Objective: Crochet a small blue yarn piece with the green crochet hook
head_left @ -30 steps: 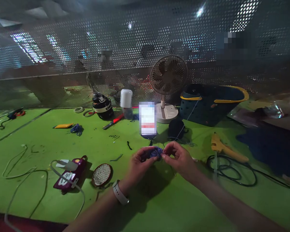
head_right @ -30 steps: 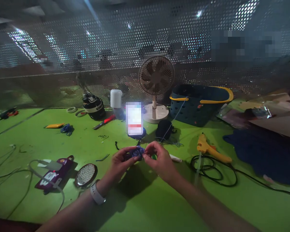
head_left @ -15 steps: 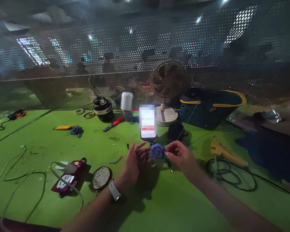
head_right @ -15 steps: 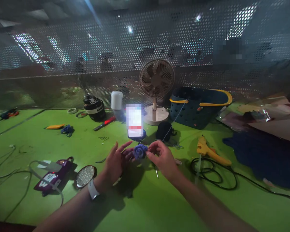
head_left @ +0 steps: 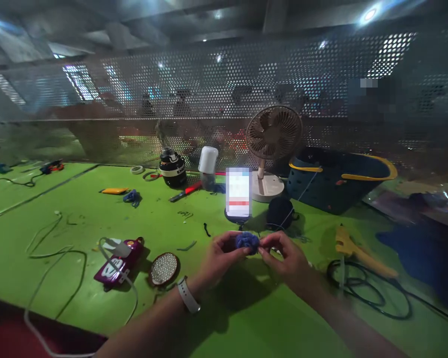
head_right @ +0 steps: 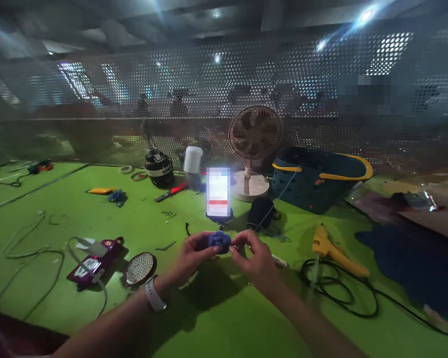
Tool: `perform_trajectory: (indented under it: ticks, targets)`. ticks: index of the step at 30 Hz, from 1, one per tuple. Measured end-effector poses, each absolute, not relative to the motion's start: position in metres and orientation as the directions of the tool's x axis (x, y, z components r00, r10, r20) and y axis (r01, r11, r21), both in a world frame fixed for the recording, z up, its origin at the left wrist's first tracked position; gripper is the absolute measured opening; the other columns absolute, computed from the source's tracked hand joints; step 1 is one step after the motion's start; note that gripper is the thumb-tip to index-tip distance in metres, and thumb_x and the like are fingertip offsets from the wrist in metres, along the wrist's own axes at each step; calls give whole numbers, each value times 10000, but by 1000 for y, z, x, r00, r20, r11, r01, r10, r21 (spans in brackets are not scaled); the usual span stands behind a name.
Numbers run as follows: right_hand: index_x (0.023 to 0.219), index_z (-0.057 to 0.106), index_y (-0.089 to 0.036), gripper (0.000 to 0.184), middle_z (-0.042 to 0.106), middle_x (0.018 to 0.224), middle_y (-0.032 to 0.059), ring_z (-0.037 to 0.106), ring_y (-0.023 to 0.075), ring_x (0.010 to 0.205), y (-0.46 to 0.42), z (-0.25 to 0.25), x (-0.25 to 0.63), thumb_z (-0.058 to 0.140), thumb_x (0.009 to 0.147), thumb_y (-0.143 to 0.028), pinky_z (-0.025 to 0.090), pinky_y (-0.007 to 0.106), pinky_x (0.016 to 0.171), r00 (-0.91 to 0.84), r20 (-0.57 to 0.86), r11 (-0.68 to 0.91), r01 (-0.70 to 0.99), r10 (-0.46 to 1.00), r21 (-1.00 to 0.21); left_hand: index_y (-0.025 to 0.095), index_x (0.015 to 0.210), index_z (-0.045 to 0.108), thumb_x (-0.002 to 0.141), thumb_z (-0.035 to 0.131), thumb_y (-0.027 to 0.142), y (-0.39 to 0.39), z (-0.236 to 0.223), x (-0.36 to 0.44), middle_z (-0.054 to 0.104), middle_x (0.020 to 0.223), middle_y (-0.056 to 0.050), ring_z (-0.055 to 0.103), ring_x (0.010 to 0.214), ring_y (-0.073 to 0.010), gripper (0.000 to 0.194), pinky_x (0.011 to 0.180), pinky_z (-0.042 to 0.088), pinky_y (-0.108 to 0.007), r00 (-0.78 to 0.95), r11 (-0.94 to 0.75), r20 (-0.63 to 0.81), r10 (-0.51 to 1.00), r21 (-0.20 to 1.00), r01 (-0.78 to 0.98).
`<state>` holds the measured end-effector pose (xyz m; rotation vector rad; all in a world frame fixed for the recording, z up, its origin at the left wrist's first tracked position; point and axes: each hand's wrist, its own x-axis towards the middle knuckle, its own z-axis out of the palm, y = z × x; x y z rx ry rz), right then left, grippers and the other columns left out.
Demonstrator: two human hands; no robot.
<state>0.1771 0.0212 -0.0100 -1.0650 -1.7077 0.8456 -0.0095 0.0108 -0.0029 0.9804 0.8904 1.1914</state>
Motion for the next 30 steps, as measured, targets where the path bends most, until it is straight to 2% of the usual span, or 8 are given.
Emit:
perform_trajectory:
  ticks: [4,8,12,15,18,20,24,30]
  targets:
    - [867,594,-246,64,685,837,14,677,187,794,14,-3,181,610,846,-187,562,318,702,-298,472,556,357,830,-751,158,895,714,620,859,219,10,-7,-9,743,839,-42,666,737,-149,317,679,551,-277,139,15,24,990,962,-272]
    - [817,564,-251,131,718,838,20,702,218,894,13,0,178,618,823,-132,584,343,747,-280,649,698,417,708,-582,164,875,695,646,834,224,7,-16,-9,731,819,-31,672,716,-156,275,638,591,-294,78,-69,91,993,965,-255]
    - [850,536,-257,161,716,789,-8,694,170,761,14,1,176,592,841,-107,585,373,821,-329,788,840,363,521,-404,180,927,712,720,787,207,3,-19,-13,737,889,-51,696,768,-168,221,680,609,-306,92,-185,202,975,968,-169]
    - [884,538,-256,174,708,772,-23,659,136,678,9,11,180,550,876,-82,568,362,878,-436,819,907,356,373,-224,222,1050,725,779,746,186,0,-10,-19,748,976,-75,710,832,-186,274,712,612,-312,184,-377,378,907,925,-42]
    - [923,561,-244,217,744,838,-4,664,131,753,-2,26,187,482,914,-43,535,328,930,-552,792,921,388,259,-30,261,976,760,811,711,163,-6,2,-25,759,950,-67,717,851,-194,198,765,609,-332,236,-565,539,809,824,56]
    - [925,581,-218,182,763,906,33,669,130,808,-8,33,190,485,927,-63,522,322,950,-583,790,926,374,189,54,278,954,766,798,729,181,-12,8,-31,749,1024,-68,717,907,-219,187,818,604,-365,260,-602,560,786,789,121]
    - [877,630,-177,136,771,948,68,678,137,901,-16,33,192,541,892,-75,479,334,1014,-600,790,929,352,126,119,328,1036,743,761,766,162,-24,18,-40,730,1123,-39,685,1045,-245,322,927,567,-396,366,-669,583,725,723,175]
    - [899,671,-176,150,769,1000,68,671,145,961,-19,27,194,563,864,-78,441,356,1058,-625,771,931,341,121,130,309,1212,651,832,698,140,-27,29,-39,689,1190,-61,664,1087,-190,419,921,567,-302,395,-839,740,544,467,280]
